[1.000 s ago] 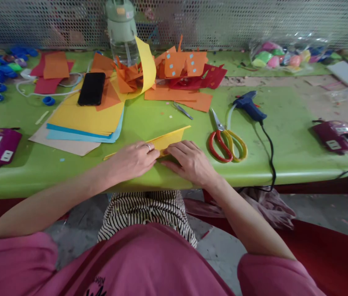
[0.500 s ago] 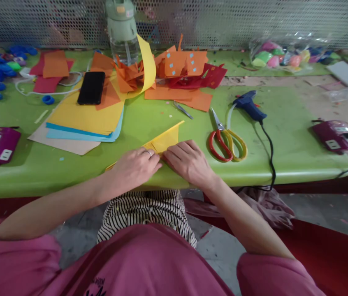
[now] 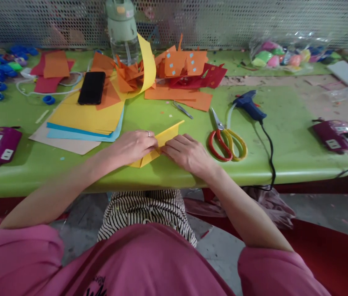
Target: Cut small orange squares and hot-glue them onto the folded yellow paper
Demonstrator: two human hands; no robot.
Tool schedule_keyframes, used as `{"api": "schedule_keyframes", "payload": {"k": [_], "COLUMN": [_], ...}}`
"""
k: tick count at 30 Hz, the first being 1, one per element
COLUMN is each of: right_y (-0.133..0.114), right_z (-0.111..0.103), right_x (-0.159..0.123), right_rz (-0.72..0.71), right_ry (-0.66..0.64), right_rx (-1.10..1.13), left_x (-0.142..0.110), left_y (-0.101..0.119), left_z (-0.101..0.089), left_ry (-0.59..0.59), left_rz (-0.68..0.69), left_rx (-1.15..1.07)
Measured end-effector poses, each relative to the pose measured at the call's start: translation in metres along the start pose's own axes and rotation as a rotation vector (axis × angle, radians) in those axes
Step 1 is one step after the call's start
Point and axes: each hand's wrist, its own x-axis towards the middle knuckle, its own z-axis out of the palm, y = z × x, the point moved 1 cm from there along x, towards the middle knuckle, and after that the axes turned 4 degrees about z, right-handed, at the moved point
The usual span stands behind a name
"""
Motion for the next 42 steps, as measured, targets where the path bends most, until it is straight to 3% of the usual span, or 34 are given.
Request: {"api": "schedule_keyframes", "payload": {"k": [4, 11, 17, 22, 29, 42], "right_y": [-0.003, -0.011, -0.01, -0.011, -0.013, -0.007], "right_z": [0.003, 0.002, -0.001, -0.002, 0.001, -0.003], "right_x": [0.002, -0.003, -0.019, -0.025, -0.024, -0.019], "right_rz": [0.072, 0.082, 0.131, 0.196, 0.362, 0.536], "right_ry": [0.047, 0.158, 0.069, 0.059, 0.139, 0.084], "right_rx": [-0.057, -0.135, 0.006, 0.118, 0.409, 0.527], "left_x": [0.001, 0.001, -0.008, -0.012, -0.014, -0.011], "left_y": [-0.001, 0.012, 0.009, -0.001, 0.005, 0.011], "left_z": [-0.001, 0.009, 0.008, 0.011, 0.014, 0.007], "left_ry": [-0.001, 0.129, 0.194, 0.139, 0.122, 0.064], "left_rz": [-0.023, -0.037, 0.094, 0.123, 0.107, 0.101], "left_rx": [0.004, 0.162, 0.106, 0.117, 0.189, 0.219]}}
